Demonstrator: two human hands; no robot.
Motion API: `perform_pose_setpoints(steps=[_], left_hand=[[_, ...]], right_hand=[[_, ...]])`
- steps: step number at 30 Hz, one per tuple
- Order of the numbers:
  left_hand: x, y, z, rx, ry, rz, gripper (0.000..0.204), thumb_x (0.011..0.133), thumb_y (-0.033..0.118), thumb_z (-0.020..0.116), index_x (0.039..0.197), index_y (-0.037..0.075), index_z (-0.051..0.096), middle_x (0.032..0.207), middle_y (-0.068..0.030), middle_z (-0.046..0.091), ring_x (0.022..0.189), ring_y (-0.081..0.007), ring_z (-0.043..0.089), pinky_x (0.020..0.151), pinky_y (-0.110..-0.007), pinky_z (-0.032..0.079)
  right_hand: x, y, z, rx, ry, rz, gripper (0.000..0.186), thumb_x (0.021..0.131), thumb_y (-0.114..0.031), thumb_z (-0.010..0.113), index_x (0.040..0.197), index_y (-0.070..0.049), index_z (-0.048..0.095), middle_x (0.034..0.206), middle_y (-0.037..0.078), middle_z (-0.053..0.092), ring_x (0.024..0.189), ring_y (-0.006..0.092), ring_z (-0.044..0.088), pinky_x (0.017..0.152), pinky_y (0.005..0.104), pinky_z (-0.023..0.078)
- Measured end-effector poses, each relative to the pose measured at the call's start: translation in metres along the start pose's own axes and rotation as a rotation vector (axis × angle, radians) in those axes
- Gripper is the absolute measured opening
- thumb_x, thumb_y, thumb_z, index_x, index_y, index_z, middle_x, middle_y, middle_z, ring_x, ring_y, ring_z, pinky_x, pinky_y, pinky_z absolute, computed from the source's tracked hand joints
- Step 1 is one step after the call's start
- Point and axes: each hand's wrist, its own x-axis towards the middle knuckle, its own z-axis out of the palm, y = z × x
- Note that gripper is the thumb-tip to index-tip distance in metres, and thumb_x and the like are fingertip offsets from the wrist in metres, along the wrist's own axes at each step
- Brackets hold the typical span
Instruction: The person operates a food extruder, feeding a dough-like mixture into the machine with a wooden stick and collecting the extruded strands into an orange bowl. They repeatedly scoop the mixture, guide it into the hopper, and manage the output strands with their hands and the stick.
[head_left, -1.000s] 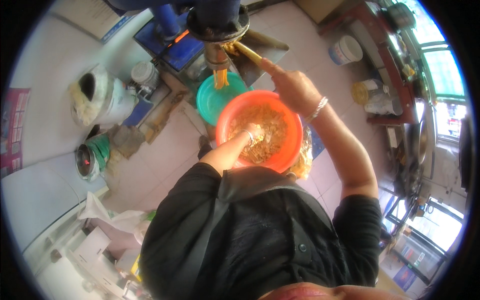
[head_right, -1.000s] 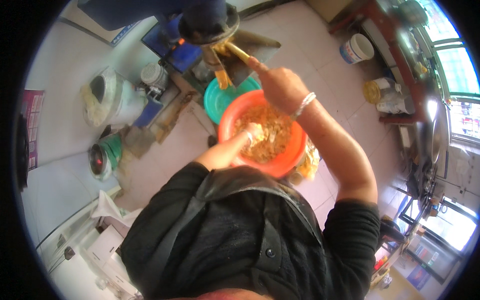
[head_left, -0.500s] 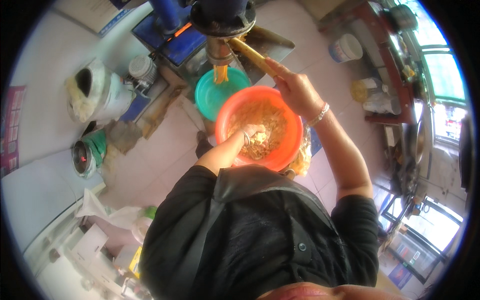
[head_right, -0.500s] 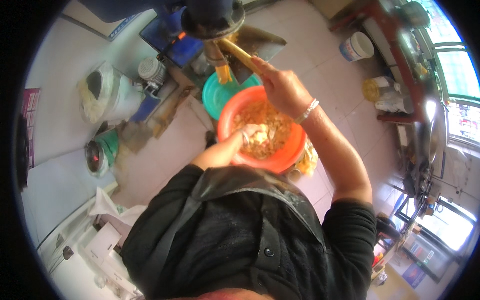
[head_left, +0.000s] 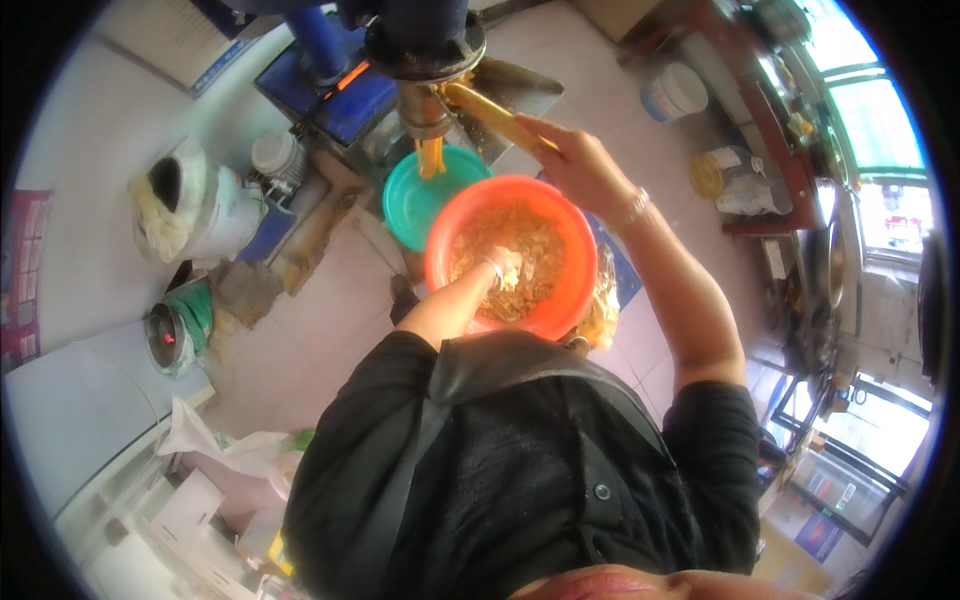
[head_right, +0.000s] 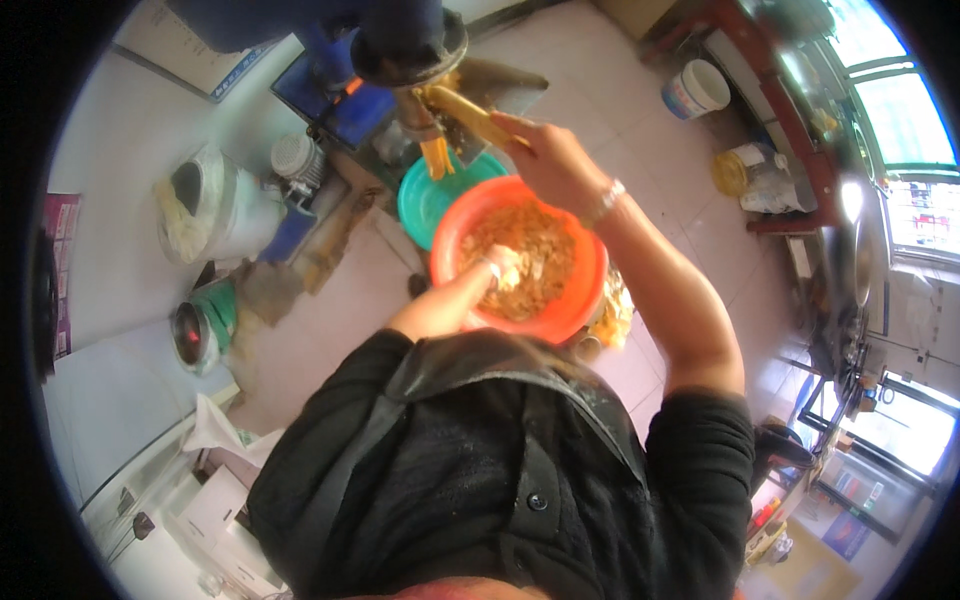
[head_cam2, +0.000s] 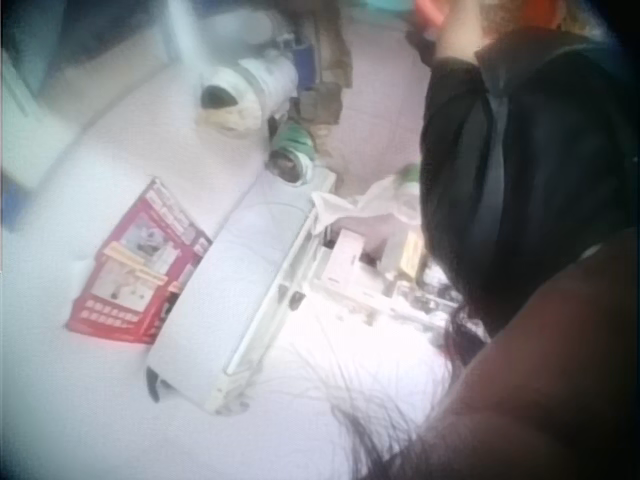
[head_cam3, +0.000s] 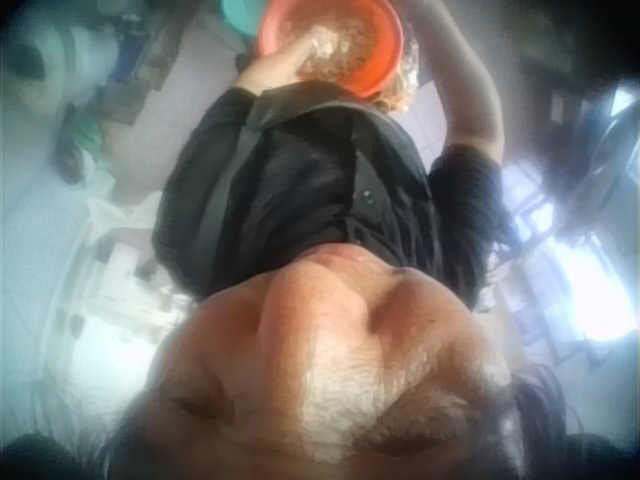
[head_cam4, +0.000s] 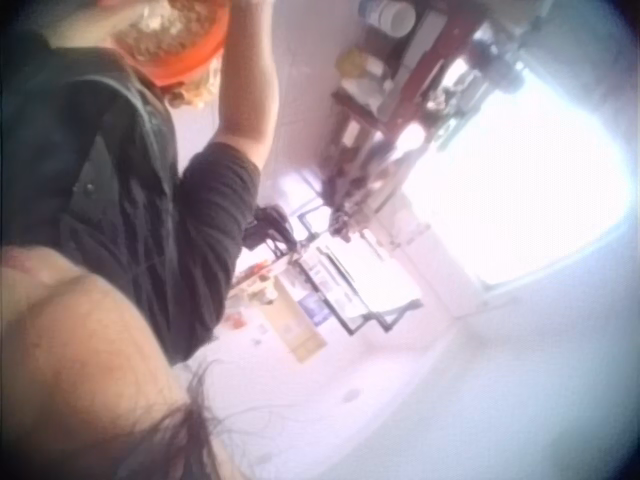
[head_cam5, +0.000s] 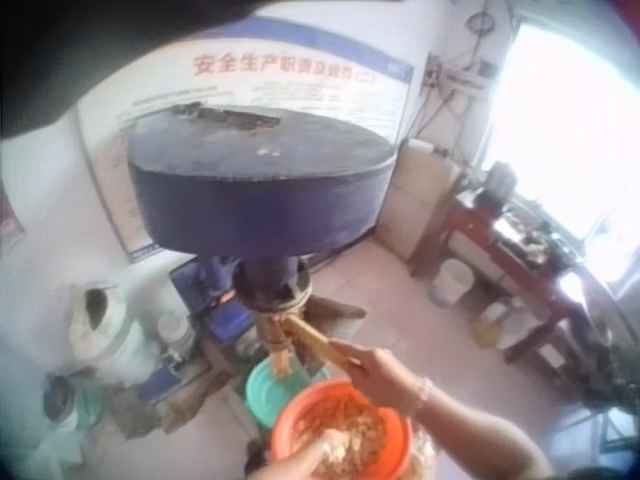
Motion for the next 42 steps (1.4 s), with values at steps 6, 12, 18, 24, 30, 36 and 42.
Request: perform_pose_setpoints(steps=[6,12,18,24,30,36,42], left_hand=[[-0.007,-0.001,-0.002,0.168,-0.099,-0.031,0.021,0.078,0.021,0.075,0.083,0.001,0.070,0.075,-0.0105,0.068,0.066,-0.0233,0.066,0.058,-0.037,0.053],[-0.054,0.034,-0.002,-0.150,-0.092,-0.155,0.027,0.081,0.024,0.073,0.098,0.004,0.067,0.086,-0.0103,0.069,0.077,-0.0266,0.067,0.070,-0.042,0.058],[0.008,-0.019,0.002,-0.658,-0.286,-0.157,0.014,0.083,0.009,0.062,0.094,0.001,0.065,0.078,-0.0144,0.067,0.059,-0.0274,0.064,0.044,-0.042,0.053],[-0.033,0.027,0.004,-0.359,-0.113,-0.117,0.020,0.064,-0.005,0.062,0.084,-0.003,0.062,0.071,-0.0183,0.063,0.050,-0.0291,0.060,0.035,-0.041,0.045],[-0.013,0.001,-0.002,-0.113,0.003,-0.143,0.018,0.066,-0.002,0.066,0.084,-0.001,0.064,0.072,-0.0145,0.064,0.054,-0.0259,0.062,0.039,-0.040,0.046],[0.009,-0.019,-0.007,-0.389,-0.326,-0.129,0.019,0.083,0.018,0.073,0.096,0.004,0.067,0.077,-0.0129,0.068,0.060,-0.0249,0.066,0.050,-0.043,0.056],[-0.045,0.028,-0.001,-0.632,-0.284,-0.350,0.023,0.089,0.016,0.065,0.106,0.001,0.063,0.087,-0.0158,0.069,0.070,-0.0273,0.068,0.054,-0.044,0.058]], right_hand=[[0.011,0.004,-0.002,-0.392,-0.034,0.069,0.052,0.093,-0.010,0.044,0.145,-0.015,0.042,0.078,0.022,0.066,0.071,0.0388,0.066,0.063,0.0466,0.051],[0.019,-0.019,0.029,-0.621,-0.092,0.020,0.064,0.086,-0.005,0.048,0.149,-0.012,0.035,0.070,0.019,0.063,0.065,0.0354,0.065,0.060,0.0454,0.052],[0.004,-0.026,0.002,-0.468,-0.113,0.029,0.057,0.091,-0.007,0.050,0.147,-0.014,0.040,0.072,0.018,0.063,0.065,0.0339,0.066,0.061,0.0443,0.051],[-0.006,-0.010,0.011,-0.142,0.016,-0.039,0.049,0.095,-0.009,0.053,0.143,-0.015,0.047,0.070,0.020,0.061,0.065,0.0323,0.065,0.064,0.0403,0.051],[0.005,-0.006,0.019,-0.145,0.004,-0.072,0.049,0.095,-0.008,0.053,0.143,-0.015,0.046,0.071,0.020,0.060,0.063,0.0295,0.063,0.066,0.0395,0.051],[0.008,-0.006,0.004,-0.188,-0.033,-0.074,0.050,0.094,-0.007,0.054,0.143,-0.016,0.047,0.069,0.020,0.059,0.060,0.0288,0.061,0.066,0.0398,0.051],[-0.019,-0.008,-0.004,-0.283,-0.082,-0.016,0.050,0.093,-0.014,0.051,0.143,-0.021,0.047,0.073,0.023,0.062,0.065,0.0391,0.063,0.062,0.0470,0.049]])
